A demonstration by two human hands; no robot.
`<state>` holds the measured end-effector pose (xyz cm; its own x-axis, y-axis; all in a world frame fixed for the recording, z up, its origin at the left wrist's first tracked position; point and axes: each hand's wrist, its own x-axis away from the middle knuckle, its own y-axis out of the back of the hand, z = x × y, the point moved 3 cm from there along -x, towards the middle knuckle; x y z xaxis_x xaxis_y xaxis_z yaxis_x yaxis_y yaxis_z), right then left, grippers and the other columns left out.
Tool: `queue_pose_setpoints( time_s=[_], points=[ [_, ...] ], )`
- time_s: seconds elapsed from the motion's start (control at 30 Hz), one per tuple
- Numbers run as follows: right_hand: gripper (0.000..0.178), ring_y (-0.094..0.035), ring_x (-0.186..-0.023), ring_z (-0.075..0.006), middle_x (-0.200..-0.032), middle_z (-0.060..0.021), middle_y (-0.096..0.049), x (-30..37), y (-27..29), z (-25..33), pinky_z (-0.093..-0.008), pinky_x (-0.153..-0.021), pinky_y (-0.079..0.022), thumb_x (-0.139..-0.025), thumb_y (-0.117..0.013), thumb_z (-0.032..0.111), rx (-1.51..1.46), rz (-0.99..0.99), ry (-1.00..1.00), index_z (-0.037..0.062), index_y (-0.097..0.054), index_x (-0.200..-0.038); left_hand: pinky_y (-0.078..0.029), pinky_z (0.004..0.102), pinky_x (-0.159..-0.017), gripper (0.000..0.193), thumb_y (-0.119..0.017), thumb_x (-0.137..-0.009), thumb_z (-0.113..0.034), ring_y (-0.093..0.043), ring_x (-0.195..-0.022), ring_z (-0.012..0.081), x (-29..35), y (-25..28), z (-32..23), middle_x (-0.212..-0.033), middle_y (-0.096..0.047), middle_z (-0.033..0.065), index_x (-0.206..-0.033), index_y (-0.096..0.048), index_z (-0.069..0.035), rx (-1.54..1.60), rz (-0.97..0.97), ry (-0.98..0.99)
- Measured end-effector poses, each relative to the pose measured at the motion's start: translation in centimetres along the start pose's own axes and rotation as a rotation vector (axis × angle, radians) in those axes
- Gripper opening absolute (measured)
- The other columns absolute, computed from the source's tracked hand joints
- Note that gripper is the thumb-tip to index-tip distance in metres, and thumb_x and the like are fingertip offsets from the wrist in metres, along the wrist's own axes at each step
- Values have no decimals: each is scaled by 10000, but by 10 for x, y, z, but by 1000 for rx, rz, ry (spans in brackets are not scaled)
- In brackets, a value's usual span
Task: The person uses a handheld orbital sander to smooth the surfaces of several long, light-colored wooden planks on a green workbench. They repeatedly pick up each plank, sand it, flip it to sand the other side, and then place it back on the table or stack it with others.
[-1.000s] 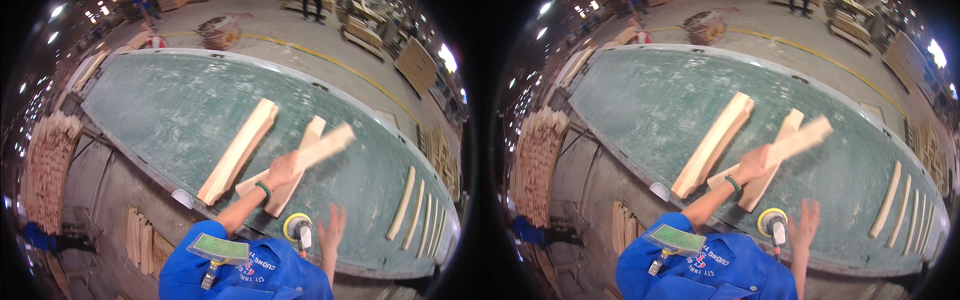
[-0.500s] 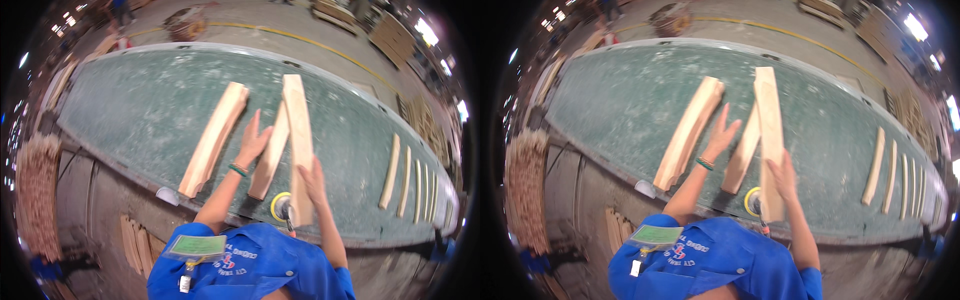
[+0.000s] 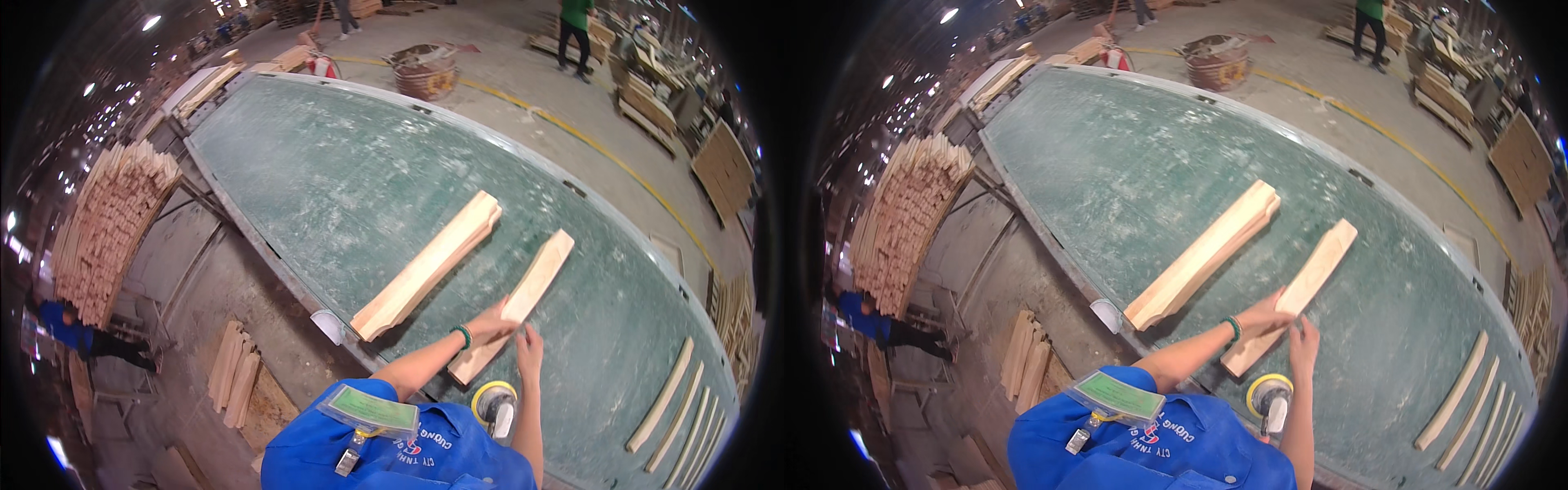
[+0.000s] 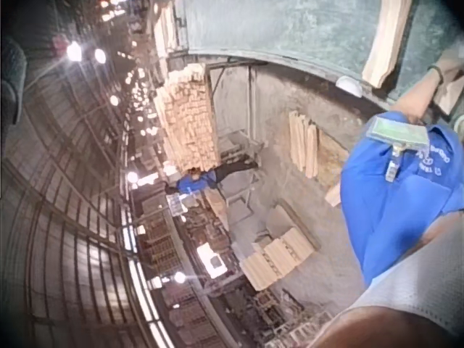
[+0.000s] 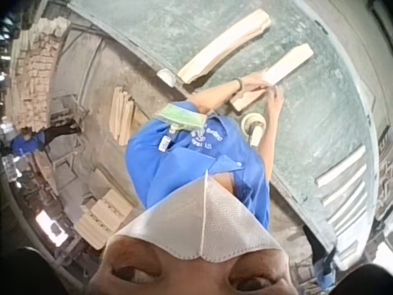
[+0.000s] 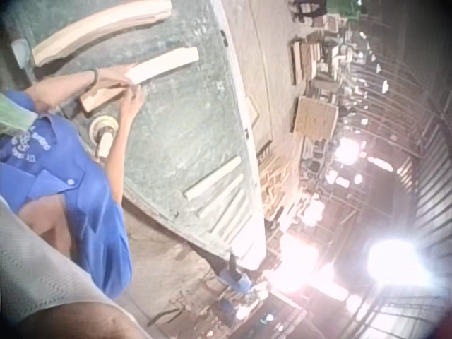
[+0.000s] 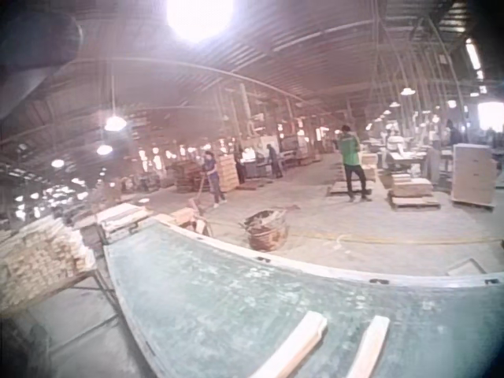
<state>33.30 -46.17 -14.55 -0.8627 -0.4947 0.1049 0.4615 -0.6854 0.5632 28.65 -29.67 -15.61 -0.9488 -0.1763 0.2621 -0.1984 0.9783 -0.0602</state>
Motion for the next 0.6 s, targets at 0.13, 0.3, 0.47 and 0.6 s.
queue_pose_setpoints(
  time_s=[0.13,0.3,0.47,0.6],
  points=[
    [761,-443,-1275,-413,-1363,-255,-463,74,17,12,-465,-1064,-380,-760,-760,245,341,235,101,28,-448,-1419,-223,338,-1194,972,-720,-805,-319,-284,-1450,320,21,24,18,-1546,-273,281,-1499,-178,95,-242,-231,-42],
    [929,-513,-1214,-406,-1378,-252,-470,155,32,10,-481,-1006,-438,-621,-859,362,448,307,-333,81,-451,-1408,-254,342,-1179,802,-630,-893,-241,-324,-1428,289,20,4,2,-1546,-322,217,-1527,-208,13,-123,-219,31],
    [925,-515,-1216,-407,-1382,-255,-478,149,36,9,-473,-997,-450,-666,-836,389,295,202,-225,56,-425,-1425,-331,332,-1128,769,-592,-900,-196,-412,-1367,256,25,-17,-15,-1521,-383,191,-1540,-203,-20,-44,-200,45],
    [925,-517,-1218,-408,-1385,-258,-484,147,82,-17,-467,-989,-459,-702,-818,410,310,73,-219,36,-404,-1439,-322,345,-1134,794,-589,-898,-207,-390,-1389,265,24,-43,4,-1534,-360,197,-1547,-172,-19,27,-277,4]
  ],
)
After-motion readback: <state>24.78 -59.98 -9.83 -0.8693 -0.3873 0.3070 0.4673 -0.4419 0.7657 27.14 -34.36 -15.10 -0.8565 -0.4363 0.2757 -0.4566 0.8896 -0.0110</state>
